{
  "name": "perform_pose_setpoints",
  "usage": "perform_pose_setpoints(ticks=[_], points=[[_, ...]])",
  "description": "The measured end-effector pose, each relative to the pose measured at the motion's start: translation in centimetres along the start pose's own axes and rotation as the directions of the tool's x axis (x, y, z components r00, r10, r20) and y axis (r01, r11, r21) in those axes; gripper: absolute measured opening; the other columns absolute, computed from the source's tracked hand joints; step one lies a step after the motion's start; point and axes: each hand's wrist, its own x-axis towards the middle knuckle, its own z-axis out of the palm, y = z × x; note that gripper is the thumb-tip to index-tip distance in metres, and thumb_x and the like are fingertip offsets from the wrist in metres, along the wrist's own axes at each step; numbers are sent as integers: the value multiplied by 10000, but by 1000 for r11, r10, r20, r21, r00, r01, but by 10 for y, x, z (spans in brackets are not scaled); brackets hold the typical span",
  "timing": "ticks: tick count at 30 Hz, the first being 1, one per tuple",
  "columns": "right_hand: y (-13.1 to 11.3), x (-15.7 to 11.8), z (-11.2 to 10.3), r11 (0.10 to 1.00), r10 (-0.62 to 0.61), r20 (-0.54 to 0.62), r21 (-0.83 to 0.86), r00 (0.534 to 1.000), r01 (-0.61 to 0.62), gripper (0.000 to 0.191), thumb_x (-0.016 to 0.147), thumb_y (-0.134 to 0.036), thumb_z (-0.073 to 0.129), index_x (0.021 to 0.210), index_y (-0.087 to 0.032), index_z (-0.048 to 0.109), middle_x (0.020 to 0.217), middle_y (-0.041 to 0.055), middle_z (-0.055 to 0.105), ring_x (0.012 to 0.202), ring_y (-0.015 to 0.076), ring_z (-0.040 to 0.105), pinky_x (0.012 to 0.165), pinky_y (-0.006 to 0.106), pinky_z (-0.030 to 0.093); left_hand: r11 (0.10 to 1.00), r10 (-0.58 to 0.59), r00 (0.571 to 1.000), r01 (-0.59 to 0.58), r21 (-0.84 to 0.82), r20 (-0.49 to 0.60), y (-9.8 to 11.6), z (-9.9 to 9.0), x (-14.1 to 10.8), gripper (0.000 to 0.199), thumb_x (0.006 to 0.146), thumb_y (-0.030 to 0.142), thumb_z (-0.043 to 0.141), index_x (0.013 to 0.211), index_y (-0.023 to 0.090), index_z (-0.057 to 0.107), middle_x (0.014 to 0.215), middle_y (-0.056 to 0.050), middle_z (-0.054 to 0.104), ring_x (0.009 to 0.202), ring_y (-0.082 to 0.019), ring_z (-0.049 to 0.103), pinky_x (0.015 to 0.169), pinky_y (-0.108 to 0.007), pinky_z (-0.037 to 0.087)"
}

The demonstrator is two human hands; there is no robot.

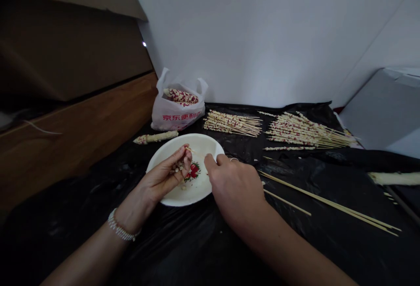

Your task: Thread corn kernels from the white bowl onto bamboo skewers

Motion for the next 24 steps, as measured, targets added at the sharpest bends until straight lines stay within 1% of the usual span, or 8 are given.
perform_pose_setpoints(ticks=[7, 12, 15, 17, 19, 20, 22, 24], points=[[-4, -3, 8, 1000, -4, -14, 19, 1000, 4, 220, 844, -188, 483, 1045, -221, 567, 796, 15, 618, 606, 149, 585, 466, 277, 151, 999, -17, 999, 16, 38, 38, 1, -1, 0, 117, 812, 84, 608, 911, 77, 668, 819, -87, 685, 664, -113, 659, 616, -190, 575], [-8, -3, 11, 1000, -3, -32, 18, 999, 4, 226, 845, -169, 474, 1046, -209, 569, 817, 32, 627, 622, 150, 590, 471, 281, 159, 994, 10, 1000, -13, 107, 27, -3, 2, -5, 119, 799, 38, 599, 876, 82, 677, 794, -86, 687, 664, -112, 663, 614, -177, 566], [-11, -2, 12, 999, -11, -40, 46, 999, 13, 217, 873, -179, 441, 1042, -214, 572, 830, 33, 631, 618, 140, 589, 475, 283, 162, 990, -23, 999, 18, 143, 29, -10, 5, -9, 155, 775, -8, 602, 880, 79, 676, 791, -75, 690, 656, -102, 660, 646, -172, 560], [-10, 0, 12, 997, -11, -35, 73, 999, 13, 210, 878, -189, 438, 1034, -218, 576, 829, 28, 631, 620, 139, 589, 477, 282, 171, 991, -49, 998, 44, 127, 37, -13, 7, -10, 158, 770, -12, 605, 880, 80, 672, 797, -66, 693, 658, -97, 661, 671, -171, 556], [-6, 1, 12, 995, 1, -31, 98, 1000, 2, 207, 877, -199, 447, 1031, -224, 583, 821, 21, 631, 628, 144, 591, 481, 276, 191, 995, -68, 997, 65, 71, 44, -13, 7, -10, 117, 806, 61, 601, 904, 73, 664, 828, -81, 697, 698, -110, 670, 705, -187, 555], [-4, 2, 12, 993, 16, -37, 114, 999, -12, 214, 882, -201, 440, 1037, -226, 585, 819, 19, 633, 641, 148, 595, 487, 271, 210, 996, -77, 996, 75, 39, 51, -11, 7, -9, 139, 834, 133, 590, 935, 66, 657, 859, -101, 698, 742, -130, 676, 729, -210, 556], [-1, 3, 12, 984, 57, -82, 171, 995, -42, 243, 909, -217, 400, 1061, -229, 588, 833, 23, 641, 697, 154, 607, 518, 259, 267, 995, -91, 992, 93, -18, 88, -6, 6, -7, 304, 877, 295, 538, 1032, 50, 628, 947, -152, 689, 870, -191, 675, 778, -273, 554], [0, 3, 13, 961, 84, -124, 273, 989, -47, 276, 937, -265, 355, 1076, -224, 590, 861, 33, 653, 764, 157, 612, 576, 249, 331, 993, -99, 982, 107, -46, 160, -2, 5, -7, 451, 894, 408, 467, 1144, 49, 578, 1054, -194, 661, 996, -250, 643, 811, -338, 543]])
